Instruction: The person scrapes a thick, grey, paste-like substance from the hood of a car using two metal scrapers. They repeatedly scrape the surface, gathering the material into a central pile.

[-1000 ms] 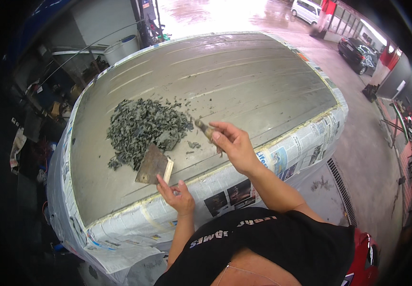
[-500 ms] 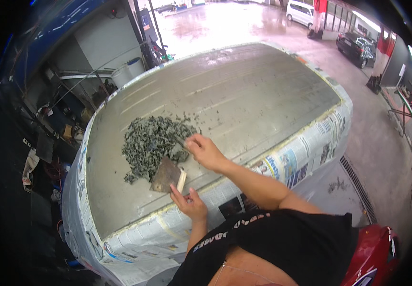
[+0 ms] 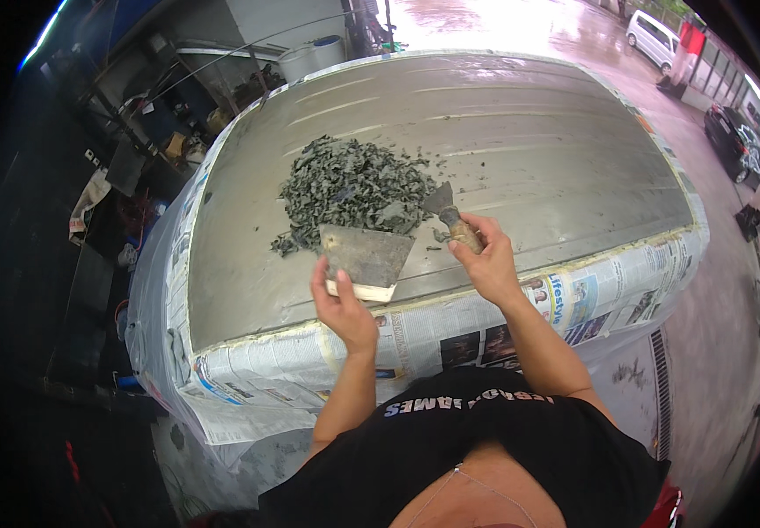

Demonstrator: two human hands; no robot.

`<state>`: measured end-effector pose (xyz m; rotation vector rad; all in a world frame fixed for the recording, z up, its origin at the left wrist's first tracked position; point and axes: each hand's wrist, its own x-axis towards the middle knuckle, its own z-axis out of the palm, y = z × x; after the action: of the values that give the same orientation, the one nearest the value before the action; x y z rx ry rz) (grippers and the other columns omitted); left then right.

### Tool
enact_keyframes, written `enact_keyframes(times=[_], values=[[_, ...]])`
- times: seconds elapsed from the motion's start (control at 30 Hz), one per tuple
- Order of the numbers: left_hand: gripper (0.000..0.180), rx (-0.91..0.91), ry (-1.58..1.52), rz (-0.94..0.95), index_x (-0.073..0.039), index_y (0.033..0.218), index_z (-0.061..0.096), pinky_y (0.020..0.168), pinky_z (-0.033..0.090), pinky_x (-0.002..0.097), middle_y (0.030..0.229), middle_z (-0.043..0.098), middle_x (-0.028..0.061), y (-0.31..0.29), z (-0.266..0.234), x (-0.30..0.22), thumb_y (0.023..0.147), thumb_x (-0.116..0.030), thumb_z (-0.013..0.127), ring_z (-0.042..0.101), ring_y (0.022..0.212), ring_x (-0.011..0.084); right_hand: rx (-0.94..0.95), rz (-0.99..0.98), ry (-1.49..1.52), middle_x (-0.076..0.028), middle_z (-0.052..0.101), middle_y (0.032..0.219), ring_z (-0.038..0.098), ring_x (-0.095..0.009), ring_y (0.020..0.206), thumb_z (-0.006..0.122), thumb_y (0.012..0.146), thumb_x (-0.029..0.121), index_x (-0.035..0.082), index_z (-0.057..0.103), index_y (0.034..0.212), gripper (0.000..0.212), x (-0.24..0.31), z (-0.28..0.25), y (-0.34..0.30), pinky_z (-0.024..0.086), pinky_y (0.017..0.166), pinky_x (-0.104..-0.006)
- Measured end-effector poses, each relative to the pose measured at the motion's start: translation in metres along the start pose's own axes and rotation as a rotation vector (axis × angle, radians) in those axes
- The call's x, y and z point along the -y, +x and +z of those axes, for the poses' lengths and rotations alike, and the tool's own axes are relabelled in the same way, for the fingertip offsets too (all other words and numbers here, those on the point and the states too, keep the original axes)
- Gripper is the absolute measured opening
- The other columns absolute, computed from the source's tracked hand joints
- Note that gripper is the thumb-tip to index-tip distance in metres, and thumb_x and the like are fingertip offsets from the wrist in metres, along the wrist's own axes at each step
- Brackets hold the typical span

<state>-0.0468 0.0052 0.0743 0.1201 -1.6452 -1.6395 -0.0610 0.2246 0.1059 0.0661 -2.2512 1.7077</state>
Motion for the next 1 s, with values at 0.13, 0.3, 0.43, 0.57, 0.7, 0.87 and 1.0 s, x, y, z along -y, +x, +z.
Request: enact_keyframes(times=[0.13,0.3,0.43,0.57,0.7,0.87,1.0], values=[[0.036,0.077,-0.118,0.035,0.004,0.133,0.056,0.088,0.047,0.0269,0.118,0.062,0.0106,0.051,-0.002,-0.031,0.1,-0.01,0.061,0.058,0.099,0.0123,-0.001,-0.027,0.013,-0.012,0.062,0.108,0.062,-0.023,0.097,0.072,0.085,0.006,-0.002,0.061,0.13,0.047,0.0,0.006,0.009,0.049,0.09,-0.0321],[0.033,0.221,-0.053,0.051,0.004,0.126,0.062,0.083,0.048,0.0254,0.11,0.065,0.0082,0.099,0.003,-0.039,0.096,-0.01,0.067,0.059,0.093,0.0108,0.065,-0.11,-0.009,-0.013,0.067,0.112,0.064,-0.02,0.101,0.071,0.085,0.003,-0.001,0.063,0.127,0.043,0.01,0.018,0.022,0.05,0.089,-0.0312],[0.031,0.295,-0.054,0.151,0.002,0.122,0.066,0.069,0.044,0.0235,0.094,0.065,0.0034,0.13,0.024,-0.055,0.096,-0.014,0.069,0.054,0.079,0.0069,0.103,-0.242,-0.162,-0.012,0.068,0.115,0.064,-0.019,0.104,0.07,0.085,0.002,0.0,0.063,0.128,0.043,0.024,0.024,0.029,0.049,0.093,-0.0299],[0.028,0.352,0.024,0.232,0.001,0.118,0.068,0.06,0.039,0.0248,0.085,0.063,-0.0013,0.154,0.037,-0.055,0.095,-0.015,0.069,0.045,0.069,0.0056,0.132,-0.188,-0.028,-0.017,0.068,0.115,0.066,-0.028,0.104,0.069,0.084,0.0,-0.001,0.064,0.124,0.041,0.037,0.034,0.031,0.051,0.092,-0.0336],[0.027,0.453,0.142,0.256,-0.001,0.117,0.07,0.062,0.044,0.025,0.08,0.067,0.0024,0.169,0.037,-0.037,0.094,-0.013,0.07,0.055,0.07,0.0067,0.168,-0.239,0.026,-0.017,0.068,0.115,0.066,-0.027,0.104,0.07,0.084,0.0,-0.001,0.064,0.125,0.041,0.043,0.036,0.038,0.051,0.092,-0.0336],[0.027,0.433,0.351,0.465,-0.006,0.116,0.072,0.05,0.037,0.027,0.062,0.061,0.0026,0.181,0.026,0.013,0.091,-0.016,0.073,0.045,0.053,0.0077,0.108,-0.264,-0.077,-0.018,0.069,0.115,0.067,-0.024,0.101,0.07,0.085,0.003,-0.002,0.063,0.125,0.041,0.05,0.038,0.051,0.051,0.09,-0.0327],[0.027,0.408,0.309,0.277,-0.005,0.115,0.073,0.049,0.034,0.0269,0.064,0.06,0.0005,0.174,0.021,-0.005,0.092,-0.018,0.073,0.041,0.054,0.0069,0.06,-0.265,-0.085,-0.014,0.071,0.1,0.066,-0.017,0.084,0.071,0.088,0.009,-0.002,0.063,0.126,0.04,0.047,0.032,0.069,0.052,0.078,-0.0299]])
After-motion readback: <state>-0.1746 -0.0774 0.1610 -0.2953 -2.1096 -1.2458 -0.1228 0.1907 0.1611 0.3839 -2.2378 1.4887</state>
